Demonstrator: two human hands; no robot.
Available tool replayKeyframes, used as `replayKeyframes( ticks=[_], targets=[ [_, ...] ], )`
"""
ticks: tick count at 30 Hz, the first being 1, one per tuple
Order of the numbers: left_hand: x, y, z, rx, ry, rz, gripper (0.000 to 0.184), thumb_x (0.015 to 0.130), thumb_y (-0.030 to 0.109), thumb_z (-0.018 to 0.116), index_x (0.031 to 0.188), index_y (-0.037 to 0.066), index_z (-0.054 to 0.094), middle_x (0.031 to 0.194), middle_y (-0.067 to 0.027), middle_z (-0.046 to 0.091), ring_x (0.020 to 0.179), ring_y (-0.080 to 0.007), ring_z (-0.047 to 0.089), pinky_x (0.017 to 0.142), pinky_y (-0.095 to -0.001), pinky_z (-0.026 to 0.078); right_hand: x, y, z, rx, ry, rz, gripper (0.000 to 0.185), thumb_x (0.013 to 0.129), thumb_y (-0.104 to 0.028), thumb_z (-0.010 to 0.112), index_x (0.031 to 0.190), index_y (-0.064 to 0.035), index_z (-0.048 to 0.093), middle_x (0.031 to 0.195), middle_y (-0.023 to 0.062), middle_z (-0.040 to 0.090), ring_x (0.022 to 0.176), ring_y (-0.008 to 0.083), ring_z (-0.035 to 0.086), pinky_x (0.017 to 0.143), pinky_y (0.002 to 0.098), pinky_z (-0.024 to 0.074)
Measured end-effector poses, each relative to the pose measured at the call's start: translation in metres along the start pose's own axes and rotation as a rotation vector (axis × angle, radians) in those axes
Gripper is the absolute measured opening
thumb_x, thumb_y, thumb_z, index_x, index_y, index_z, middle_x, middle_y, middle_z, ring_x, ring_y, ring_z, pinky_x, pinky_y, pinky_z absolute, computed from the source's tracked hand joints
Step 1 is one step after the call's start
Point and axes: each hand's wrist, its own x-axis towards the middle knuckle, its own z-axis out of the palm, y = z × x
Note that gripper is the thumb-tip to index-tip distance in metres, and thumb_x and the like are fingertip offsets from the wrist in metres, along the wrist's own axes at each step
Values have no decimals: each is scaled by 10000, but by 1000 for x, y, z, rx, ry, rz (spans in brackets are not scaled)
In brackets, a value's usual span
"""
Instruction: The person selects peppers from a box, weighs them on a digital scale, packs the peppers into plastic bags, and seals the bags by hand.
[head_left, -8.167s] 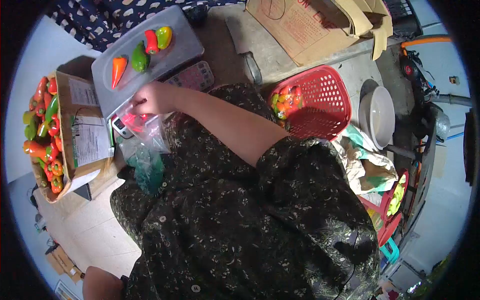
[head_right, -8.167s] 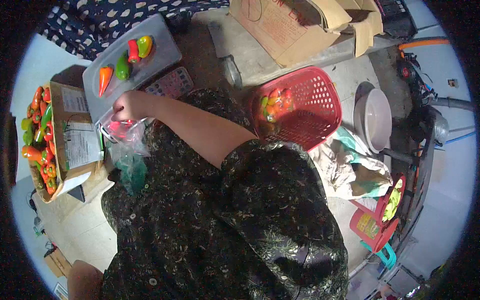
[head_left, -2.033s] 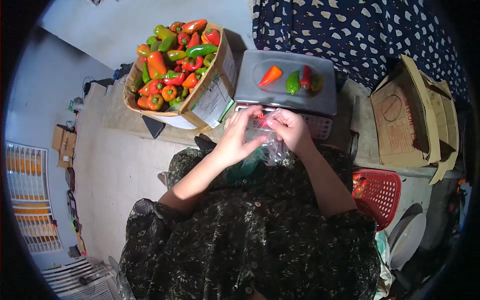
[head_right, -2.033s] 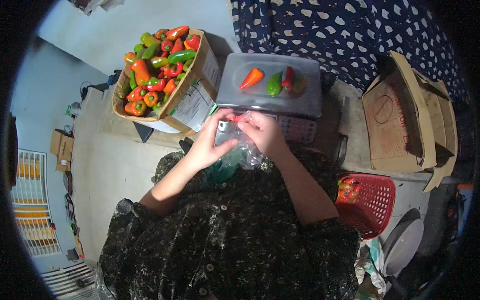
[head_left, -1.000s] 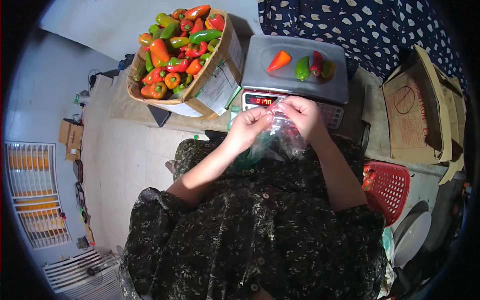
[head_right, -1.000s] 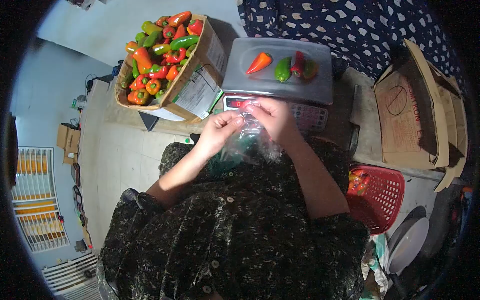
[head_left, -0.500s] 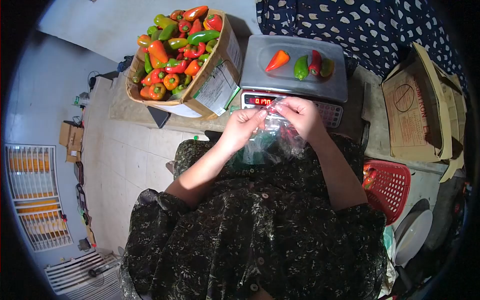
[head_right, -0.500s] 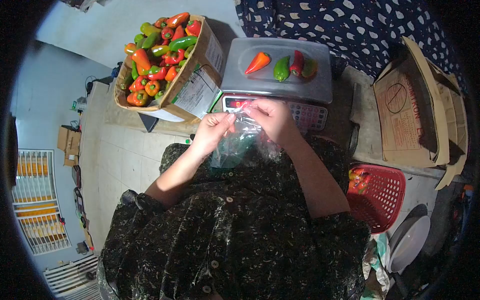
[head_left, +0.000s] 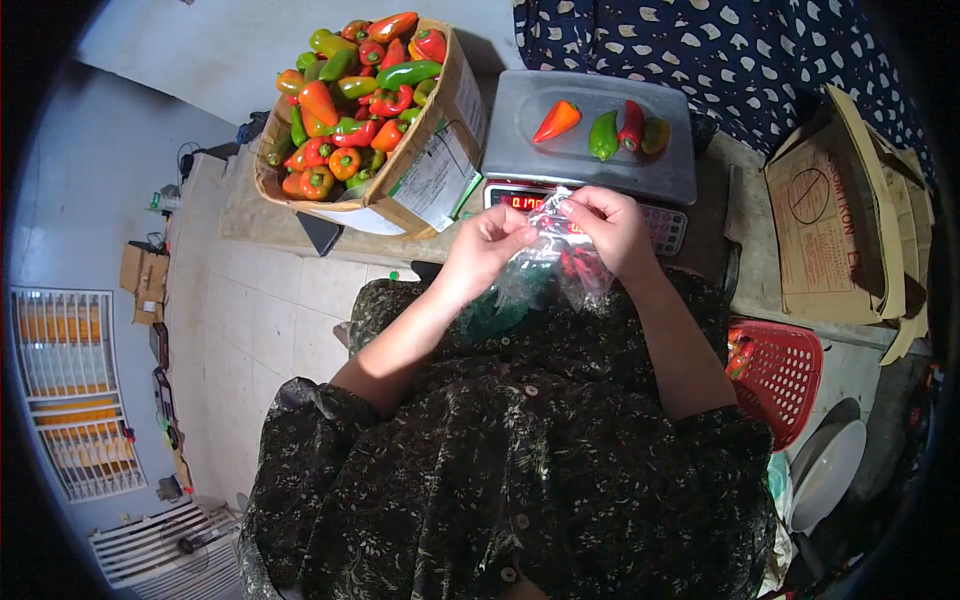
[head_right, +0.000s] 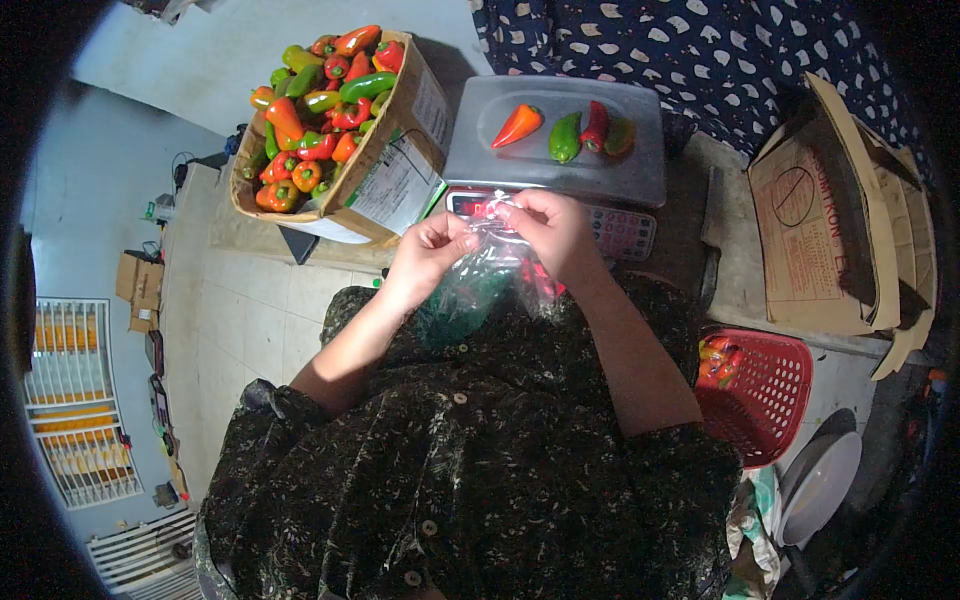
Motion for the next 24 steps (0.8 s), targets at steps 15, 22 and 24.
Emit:
replayKeyframes(
  ticks=[15,22,24],
  targets=[
    [-14,18,12,317,162,299,244,756,30,693,688,68,462,649,49,469,642,-26,424,586,-194,363,-20,0,47,89,-48,-190,238,809,-197,682,744,-22,535,807,47,500,691,121,467,616,252,360],
    [-10,27,8,399,33,237,296,724,66,752,671,73,460,649,54,458,623,-28,416,555,-192,349,-19,-8,26,389,-134,161,88,852,-111,604,814,-43,562,768,-41,518,715,39,459,625,196,363],
    [-4,22,0,218,42,262,319,739,67,760,659,89,452,648,65,465,604,-20,417,540,-188,336,-14,-6,15,401,-94,225,71,848,-105,592,830,-39,575,768,-34,545,714,51,492,678,203,392]
  ],
)
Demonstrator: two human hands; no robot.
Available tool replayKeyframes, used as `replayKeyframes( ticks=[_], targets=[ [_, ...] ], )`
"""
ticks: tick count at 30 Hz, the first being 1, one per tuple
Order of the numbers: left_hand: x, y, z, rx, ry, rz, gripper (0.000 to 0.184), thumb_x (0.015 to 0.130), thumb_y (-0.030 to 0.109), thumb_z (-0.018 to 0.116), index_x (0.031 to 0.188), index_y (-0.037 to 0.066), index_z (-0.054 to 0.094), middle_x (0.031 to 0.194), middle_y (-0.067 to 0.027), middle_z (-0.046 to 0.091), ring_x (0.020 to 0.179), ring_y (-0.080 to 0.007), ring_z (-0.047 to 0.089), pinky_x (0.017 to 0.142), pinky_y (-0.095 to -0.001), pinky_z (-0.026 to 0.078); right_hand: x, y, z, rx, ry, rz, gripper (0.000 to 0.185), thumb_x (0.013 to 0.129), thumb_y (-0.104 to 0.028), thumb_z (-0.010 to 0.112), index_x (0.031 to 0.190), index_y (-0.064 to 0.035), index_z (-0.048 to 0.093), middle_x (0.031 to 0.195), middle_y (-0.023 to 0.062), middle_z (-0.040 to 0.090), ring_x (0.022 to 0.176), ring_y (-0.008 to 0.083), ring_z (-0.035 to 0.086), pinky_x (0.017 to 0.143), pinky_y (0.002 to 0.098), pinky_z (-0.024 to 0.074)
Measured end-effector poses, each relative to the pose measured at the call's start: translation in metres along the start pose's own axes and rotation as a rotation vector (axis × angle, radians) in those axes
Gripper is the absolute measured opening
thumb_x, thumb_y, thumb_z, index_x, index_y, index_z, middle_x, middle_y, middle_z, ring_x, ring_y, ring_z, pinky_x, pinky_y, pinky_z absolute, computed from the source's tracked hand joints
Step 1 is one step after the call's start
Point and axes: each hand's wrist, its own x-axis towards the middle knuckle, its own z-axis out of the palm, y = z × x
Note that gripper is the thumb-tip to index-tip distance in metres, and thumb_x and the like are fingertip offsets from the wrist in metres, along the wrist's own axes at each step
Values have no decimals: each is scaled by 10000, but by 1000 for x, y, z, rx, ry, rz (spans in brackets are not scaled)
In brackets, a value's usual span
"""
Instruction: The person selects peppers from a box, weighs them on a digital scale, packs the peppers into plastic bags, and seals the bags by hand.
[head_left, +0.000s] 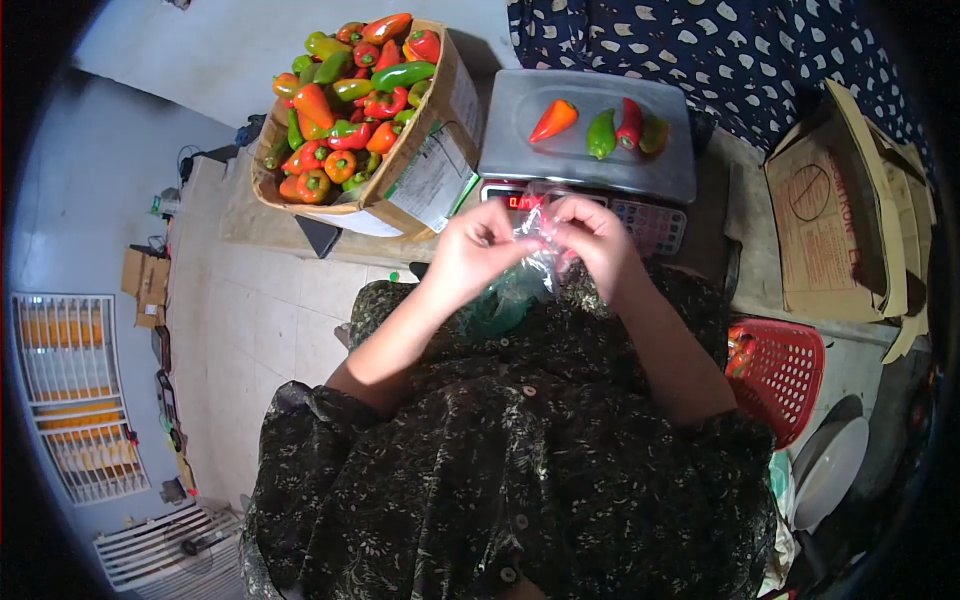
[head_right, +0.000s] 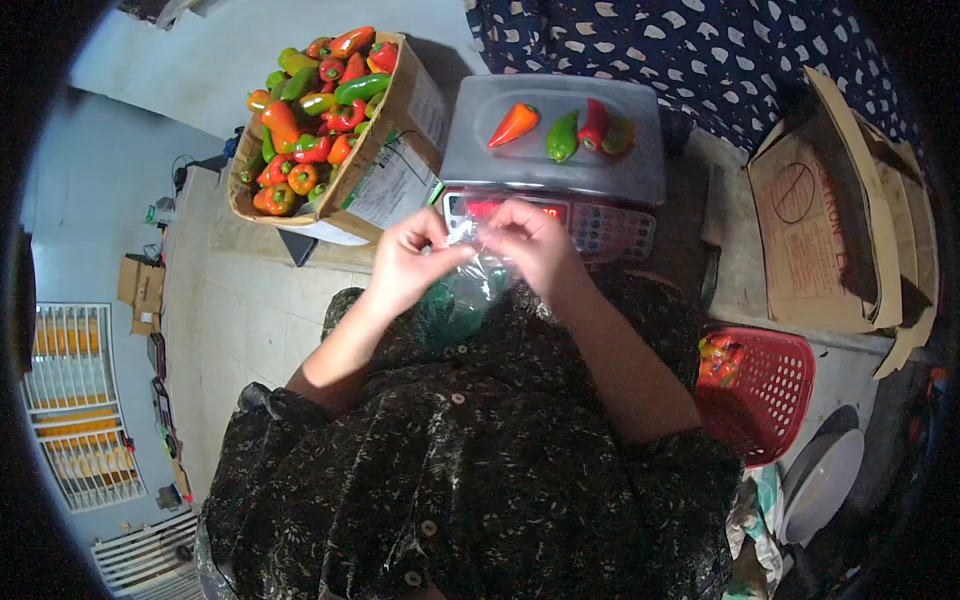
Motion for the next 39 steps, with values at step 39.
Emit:
replayKeyframes(
  ticks=[39],
  targets=[
    [15,-41,-17,121,-47,-179,204,858,50,610,1056,43,559,764,33,566,698,-16,491,636,-178,404,-11,0,22,665,-86,110,136,931,-116,479,1017,-32,543,724,-16,472,588,90,441,646,242,446]
  ],
)
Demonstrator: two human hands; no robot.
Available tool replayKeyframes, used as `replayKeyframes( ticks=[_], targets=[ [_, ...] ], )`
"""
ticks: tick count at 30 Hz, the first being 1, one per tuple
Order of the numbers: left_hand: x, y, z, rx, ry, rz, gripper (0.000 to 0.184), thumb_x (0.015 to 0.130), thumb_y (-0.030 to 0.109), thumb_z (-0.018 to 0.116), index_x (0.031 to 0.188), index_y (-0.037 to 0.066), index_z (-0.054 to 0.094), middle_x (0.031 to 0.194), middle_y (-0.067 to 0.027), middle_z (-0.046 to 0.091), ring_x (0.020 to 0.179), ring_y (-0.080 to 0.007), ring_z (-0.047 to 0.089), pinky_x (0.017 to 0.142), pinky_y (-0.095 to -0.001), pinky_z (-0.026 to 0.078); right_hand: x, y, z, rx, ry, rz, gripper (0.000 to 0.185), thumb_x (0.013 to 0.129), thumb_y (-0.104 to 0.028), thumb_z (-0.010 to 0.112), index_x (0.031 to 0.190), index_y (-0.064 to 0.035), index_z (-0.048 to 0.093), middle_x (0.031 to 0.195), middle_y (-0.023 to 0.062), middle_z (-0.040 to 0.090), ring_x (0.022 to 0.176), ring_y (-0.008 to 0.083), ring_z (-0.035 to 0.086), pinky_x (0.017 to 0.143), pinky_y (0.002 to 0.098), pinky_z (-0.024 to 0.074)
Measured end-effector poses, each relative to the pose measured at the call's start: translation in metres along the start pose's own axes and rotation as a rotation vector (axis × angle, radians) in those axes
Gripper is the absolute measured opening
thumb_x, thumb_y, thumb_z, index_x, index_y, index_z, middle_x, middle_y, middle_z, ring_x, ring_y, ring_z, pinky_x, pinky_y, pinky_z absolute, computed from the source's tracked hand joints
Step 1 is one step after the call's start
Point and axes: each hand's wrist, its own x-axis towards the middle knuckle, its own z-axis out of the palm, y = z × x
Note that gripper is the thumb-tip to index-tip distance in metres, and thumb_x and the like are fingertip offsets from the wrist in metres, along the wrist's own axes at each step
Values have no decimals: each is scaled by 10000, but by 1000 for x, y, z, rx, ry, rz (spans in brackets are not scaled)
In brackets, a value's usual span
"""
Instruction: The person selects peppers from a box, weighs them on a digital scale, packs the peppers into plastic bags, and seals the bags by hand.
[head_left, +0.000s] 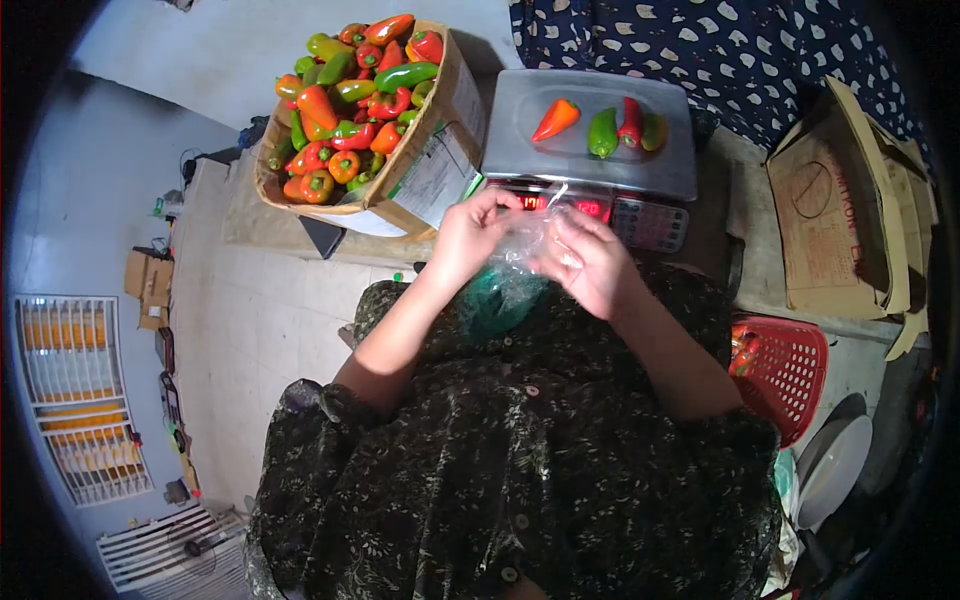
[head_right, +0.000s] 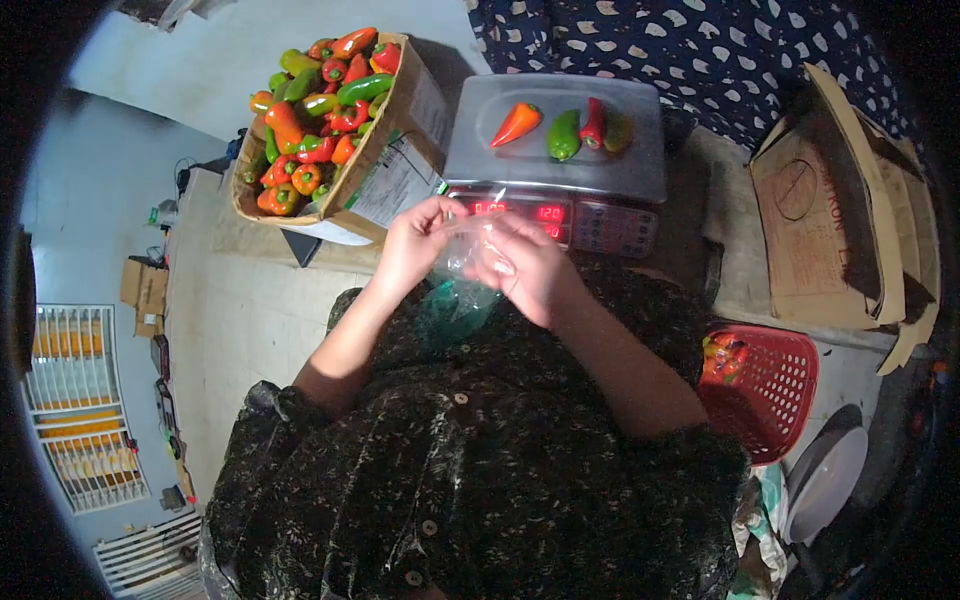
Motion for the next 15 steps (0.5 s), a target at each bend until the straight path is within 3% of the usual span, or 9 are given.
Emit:
replayKeyframes(
  ticks=[2,4,6,7,9,10,13,14,15],
  targets=[
    [2,12,5,15,102,66,231,913,114,539,1128,27,548,800,-7,593,748,-46,519,695,-190,424,0,5,-1,-183,-120,59,124,921,-115,505,1015,-42,540,687,-30,458,560,87,428,610,234,436],
    [0,21,5,-414,98,-113,254,921,114,504,1150,6,529,820,-21,593,756,-69,538,705,-204,436,1,-1,2,-571,-133,85,127,894,-106,559,999,-35,556,669,-25,505,576,83,474,598,229,446],
    [-4,29,1,-760,100,-291,278,920,91,457,1174,-22,476,850,-26,584,751,-110,565,700,-224,454,8,-2,-10,-937,-12,-164,114,883,-92,568,970,-19,575,707,-1,555,632,82,517,614,231,453],
    [-7,25,-3,-987,-95,-272,288,886,56,455,1163,-17,476,863,-24,578,748,-114,565,706,-225,458,12,-1,-20,-1116,52,-288,108,878,-85,573,956,-11,584,726,10,580,660,81,538,623,233,456],
    [-16,13,-8,-1427,-496,-217,326,816,-12,449,1141,-6,476,888,-21,564,741,-124,564,718,-228,466,24,-8,-37,-1073,140,-341,119,892,-68,522,905,0,619,796,38,623,727,85,577,649,243,471],
    [-25,53,4,-989,-216,-363,279,841,14,493,1118,16,458,868,-6,546,735,-93,546,688,-215,457,23,-16,-32,-954,190,-267,134,906,-83,507,937,-6,613,790,29,619,706,83,571,643,242,470],
    [-20,33,23,-278,-128,6,268,873,23,510,1136,19,457,875,15,563,724,-64,535,684,-212,443,26,-17,-28,-411,214,-168,161,934,-118,479,1013,-25,583,776,5,600,623,78,538,584,234,448],
    [-14,21,17,-183,-129,-53,246,875,29,543,1117,30,496,892,25,576,731,-45,527,704,-202,434,27,-16,-28,-199,201,-150,167,941,-128,472,1035,-31,572,772,-2,592,592,77,525,557,231,438],
    [-8,12,12,-221,-127,-71,224,886,56,542,1107,28,509,902,21,583,746,-45,531,713,-200,434,25,-12,-24,-190,169,-93,168,948,-138,461,1045,-37,555,778,-3,585,593,78,523,553,229,435]
  ],
)
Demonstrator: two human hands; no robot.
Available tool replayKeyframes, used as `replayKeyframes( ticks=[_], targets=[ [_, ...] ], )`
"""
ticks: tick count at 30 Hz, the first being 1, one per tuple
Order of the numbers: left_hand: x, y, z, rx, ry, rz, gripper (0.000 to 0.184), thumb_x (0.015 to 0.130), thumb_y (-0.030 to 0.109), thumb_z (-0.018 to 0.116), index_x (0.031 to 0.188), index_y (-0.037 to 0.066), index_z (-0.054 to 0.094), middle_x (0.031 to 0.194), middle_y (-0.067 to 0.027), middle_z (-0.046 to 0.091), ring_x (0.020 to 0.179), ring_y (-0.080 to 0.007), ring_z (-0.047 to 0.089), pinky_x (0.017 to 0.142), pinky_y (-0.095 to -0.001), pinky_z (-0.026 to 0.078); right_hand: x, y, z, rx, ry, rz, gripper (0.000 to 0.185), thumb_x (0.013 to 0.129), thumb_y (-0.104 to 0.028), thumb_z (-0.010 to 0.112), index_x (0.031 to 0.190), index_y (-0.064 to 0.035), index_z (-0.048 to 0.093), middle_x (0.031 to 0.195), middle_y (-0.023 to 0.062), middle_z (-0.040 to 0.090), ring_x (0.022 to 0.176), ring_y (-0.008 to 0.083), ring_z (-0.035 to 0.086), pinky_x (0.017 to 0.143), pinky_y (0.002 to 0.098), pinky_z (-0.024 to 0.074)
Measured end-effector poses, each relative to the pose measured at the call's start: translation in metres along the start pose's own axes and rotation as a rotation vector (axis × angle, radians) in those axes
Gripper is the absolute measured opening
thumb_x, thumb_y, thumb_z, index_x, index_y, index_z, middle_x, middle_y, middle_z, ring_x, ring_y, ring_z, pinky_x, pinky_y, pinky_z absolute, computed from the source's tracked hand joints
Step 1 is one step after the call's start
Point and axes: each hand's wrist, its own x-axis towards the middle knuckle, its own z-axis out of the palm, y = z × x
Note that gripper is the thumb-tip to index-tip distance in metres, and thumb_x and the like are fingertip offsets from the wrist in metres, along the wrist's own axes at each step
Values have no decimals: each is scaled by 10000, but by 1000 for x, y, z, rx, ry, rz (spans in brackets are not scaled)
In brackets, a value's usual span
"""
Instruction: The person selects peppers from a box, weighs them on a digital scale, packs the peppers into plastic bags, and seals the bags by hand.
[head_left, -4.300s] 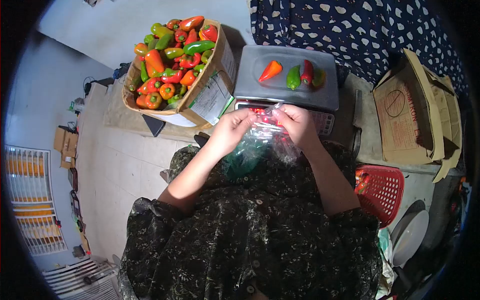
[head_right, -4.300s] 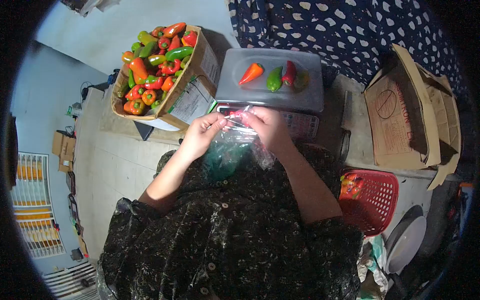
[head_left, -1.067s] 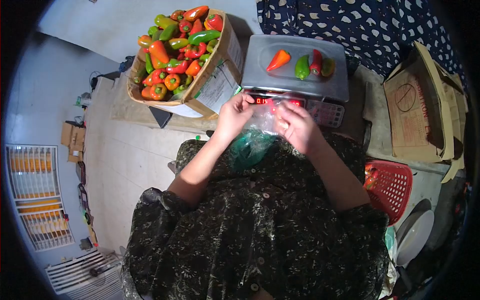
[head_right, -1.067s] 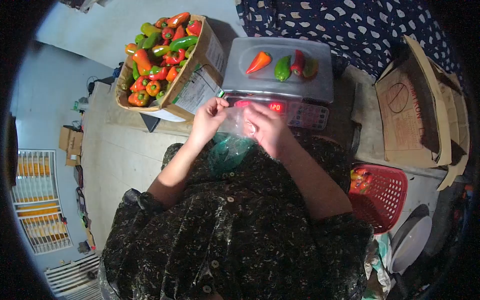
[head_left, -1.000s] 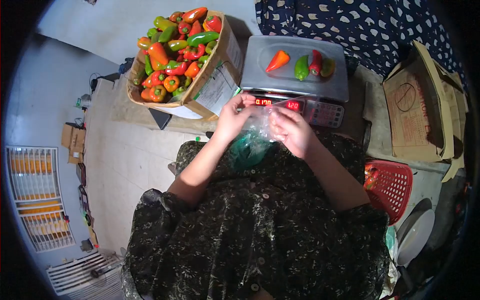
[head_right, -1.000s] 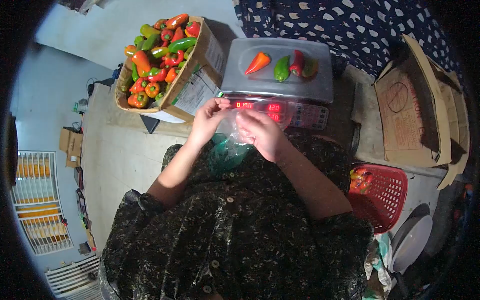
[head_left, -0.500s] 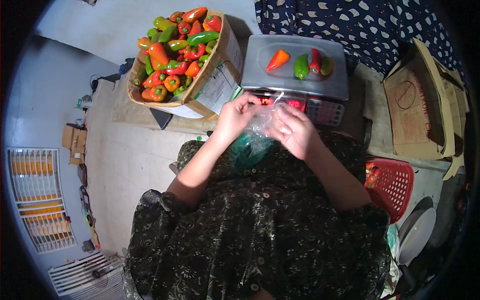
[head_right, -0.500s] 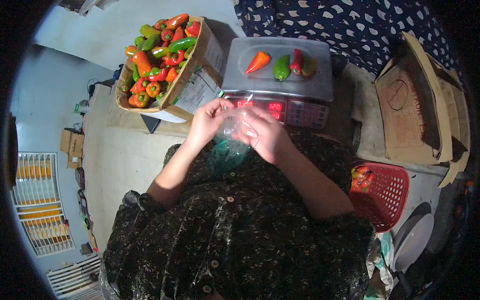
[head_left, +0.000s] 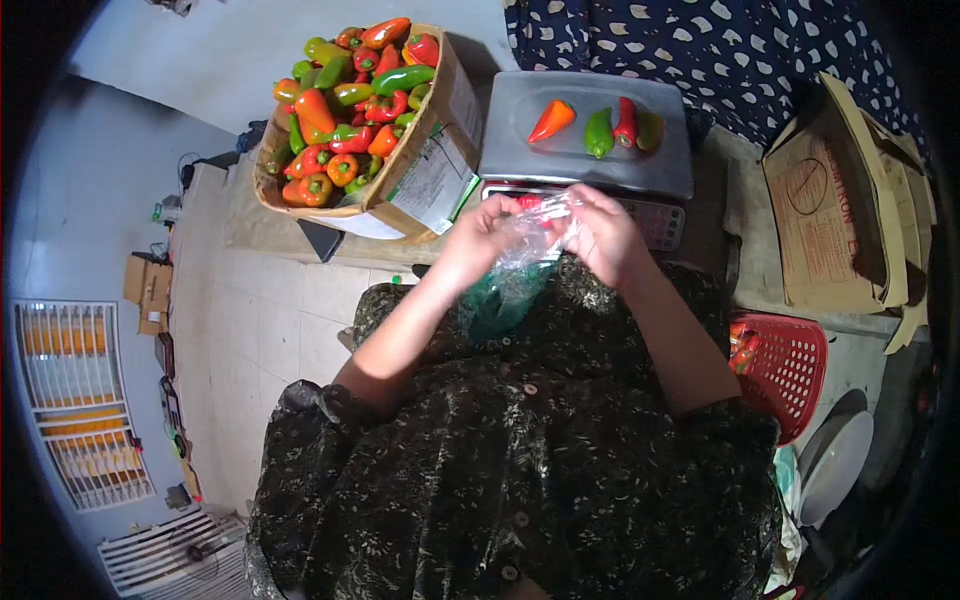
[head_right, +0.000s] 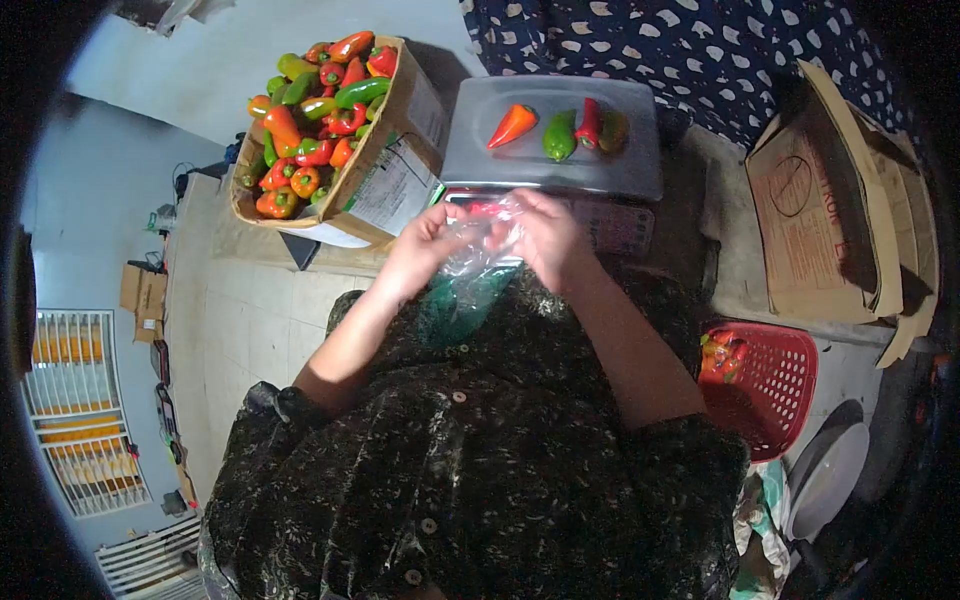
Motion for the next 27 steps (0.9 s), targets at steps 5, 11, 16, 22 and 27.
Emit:
replayKeyframes(
  ticks=[5,11,16,22,27],
  targets=[
    [18,-2,-4,-299,89,-44,196,904,83,474,1070,12,552,945,-27,619,793,-100,590,746,-229,474,-8,19,8,-297,-349,29,183,881,-87,583,1042,-53,500,839,20,583,798,87,555,686,242,458],
    [48,53,-5,-583,55,-107,212,883,46,480,1095,51,464,963,-41,596,797,-121,621,662,-242,540,42,-41,-24,-970,-192,-335,67,858,-34,558,896,11,590,792,-7,594,736,69,532,665,228,436],
    [79,78,-7,-366,-239,-15,111,867,47,562,968,90,550,813,23,588,729,-53,568,647,-194,457,69,-61,-36,-277,151,-298,246,930,-199,521,1048,6,588,902,52,636,787,142,601,656,282,492],
    [115,72,12,949,11,312,163,771,13,614,914,80,657,780,-67,571,701,-139,566,622,-265,433,76,-41,-60,90,-111,-279,240,952,-181,464,1101,-11,546,783,14,561,664,81,510,649,222,441],
    [142,54,18,1087,184,347,504,710,141,685,1194,159,543,968,-121,559,825,-321,614,686,-385,497,43,-73,-16,-270,39,-550,387,811,80,545,1151,-64,428,838,30,546,699,111,526,648,271,464]
  ],
)
